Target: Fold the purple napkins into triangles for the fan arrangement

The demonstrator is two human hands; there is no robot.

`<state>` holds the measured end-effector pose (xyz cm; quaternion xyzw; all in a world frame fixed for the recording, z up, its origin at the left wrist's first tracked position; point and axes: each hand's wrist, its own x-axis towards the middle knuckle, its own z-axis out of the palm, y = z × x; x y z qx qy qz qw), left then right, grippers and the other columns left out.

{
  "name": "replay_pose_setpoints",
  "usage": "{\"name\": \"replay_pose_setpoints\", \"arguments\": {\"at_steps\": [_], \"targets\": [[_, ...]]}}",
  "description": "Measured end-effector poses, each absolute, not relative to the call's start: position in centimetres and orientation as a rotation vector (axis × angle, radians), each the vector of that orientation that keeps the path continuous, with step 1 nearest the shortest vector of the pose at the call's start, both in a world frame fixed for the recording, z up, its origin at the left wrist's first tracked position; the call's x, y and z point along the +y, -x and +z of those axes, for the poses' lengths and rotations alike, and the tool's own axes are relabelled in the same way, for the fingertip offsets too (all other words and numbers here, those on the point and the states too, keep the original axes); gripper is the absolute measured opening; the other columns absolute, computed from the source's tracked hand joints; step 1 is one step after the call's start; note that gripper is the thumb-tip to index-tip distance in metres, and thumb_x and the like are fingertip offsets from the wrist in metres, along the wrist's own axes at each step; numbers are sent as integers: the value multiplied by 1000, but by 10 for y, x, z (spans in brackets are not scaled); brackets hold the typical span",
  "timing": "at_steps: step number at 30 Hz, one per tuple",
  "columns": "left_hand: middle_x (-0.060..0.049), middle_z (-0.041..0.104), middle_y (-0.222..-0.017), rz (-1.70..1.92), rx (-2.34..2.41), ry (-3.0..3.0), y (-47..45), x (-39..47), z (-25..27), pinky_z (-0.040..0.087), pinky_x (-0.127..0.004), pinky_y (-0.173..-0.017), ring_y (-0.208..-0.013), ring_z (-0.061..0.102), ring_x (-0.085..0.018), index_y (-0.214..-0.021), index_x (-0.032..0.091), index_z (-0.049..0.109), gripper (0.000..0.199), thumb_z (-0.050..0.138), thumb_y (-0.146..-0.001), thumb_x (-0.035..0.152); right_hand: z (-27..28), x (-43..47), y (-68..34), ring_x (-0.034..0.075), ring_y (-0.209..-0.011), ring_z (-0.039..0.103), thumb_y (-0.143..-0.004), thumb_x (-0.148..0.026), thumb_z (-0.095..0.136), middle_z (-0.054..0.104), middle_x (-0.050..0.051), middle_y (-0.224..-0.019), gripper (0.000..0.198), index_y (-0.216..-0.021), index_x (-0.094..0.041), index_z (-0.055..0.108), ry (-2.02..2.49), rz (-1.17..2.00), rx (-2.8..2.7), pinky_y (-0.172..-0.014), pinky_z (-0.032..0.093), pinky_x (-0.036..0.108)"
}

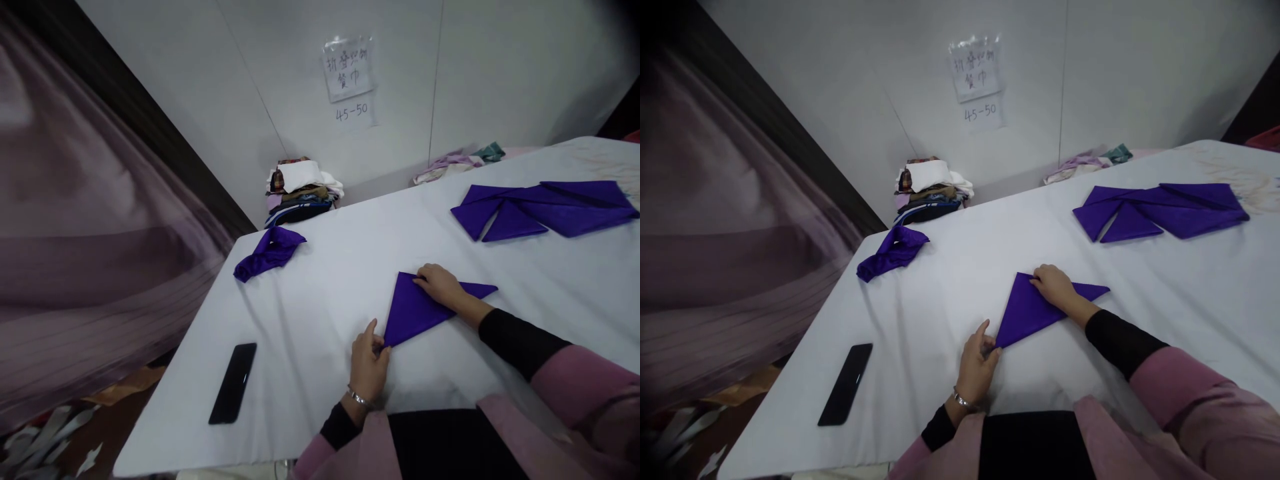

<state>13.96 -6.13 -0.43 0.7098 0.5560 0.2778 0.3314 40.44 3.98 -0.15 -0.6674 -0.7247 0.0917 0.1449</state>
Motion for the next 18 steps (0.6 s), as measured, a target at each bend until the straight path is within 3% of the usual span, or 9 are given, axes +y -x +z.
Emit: {"name": "replay_pose_setpoints", "arguments": {"at_steps": [18], "targets": [[-2, 61, -88, 818, 1428, -1919, -132, -66, -11, 46, -40, -86, -86, 54, -18, -125, 22, 49, 54, 52, -75, 5, -17, 46, -414, 23, -83, 53, -85, -40, 48, 59, 6, -83, 22, -78, -21, 58, 1895, 294, -1961, -70, 40, 33]]}}
